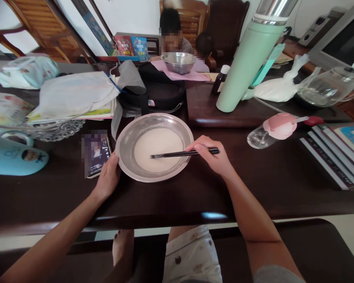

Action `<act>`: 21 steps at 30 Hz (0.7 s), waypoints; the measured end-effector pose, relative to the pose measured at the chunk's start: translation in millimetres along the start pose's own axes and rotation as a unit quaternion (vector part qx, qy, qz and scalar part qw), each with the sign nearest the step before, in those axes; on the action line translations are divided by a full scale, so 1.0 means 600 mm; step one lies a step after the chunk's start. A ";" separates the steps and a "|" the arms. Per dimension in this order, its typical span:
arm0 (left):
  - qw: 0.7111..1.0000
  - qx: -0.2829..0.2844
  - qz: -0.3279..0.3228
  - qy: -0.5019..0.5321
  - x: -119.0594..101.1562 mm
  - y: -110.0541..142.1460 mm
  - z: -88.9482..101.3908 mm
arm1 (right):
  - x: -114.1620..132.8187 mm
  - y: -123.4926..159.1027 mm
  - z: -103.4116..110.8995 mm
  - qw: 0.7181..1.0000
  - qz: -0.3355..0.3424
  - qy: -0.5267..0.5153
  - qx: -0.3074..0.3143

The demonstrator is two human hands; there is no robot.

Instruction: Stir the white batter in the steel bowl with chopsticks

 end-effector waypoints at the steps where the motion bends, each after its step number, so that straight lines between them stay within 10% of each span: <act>1: 1.000 -0.002 0.000 0.001 0.001 0.000 0.000 | 0.002 -0.001 -0.004 1.000 0.003 0.006 0.010; 21: 1.000 0.000 -0.003 0.007 0.007 -0.002 0.002 | 0.007 0.000 0.012 0.999 0.018 -0.003 -0.042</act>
Point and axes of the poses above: each hand's wrist, its own y-axis away from the middle knuckle, its own z-axis out of the back of the hand, x = y × z, the point moved 10 cm from there along -y, towards the middle knuckle, and after that the axes turned 12 degrees about z, right-handed, at the moved point
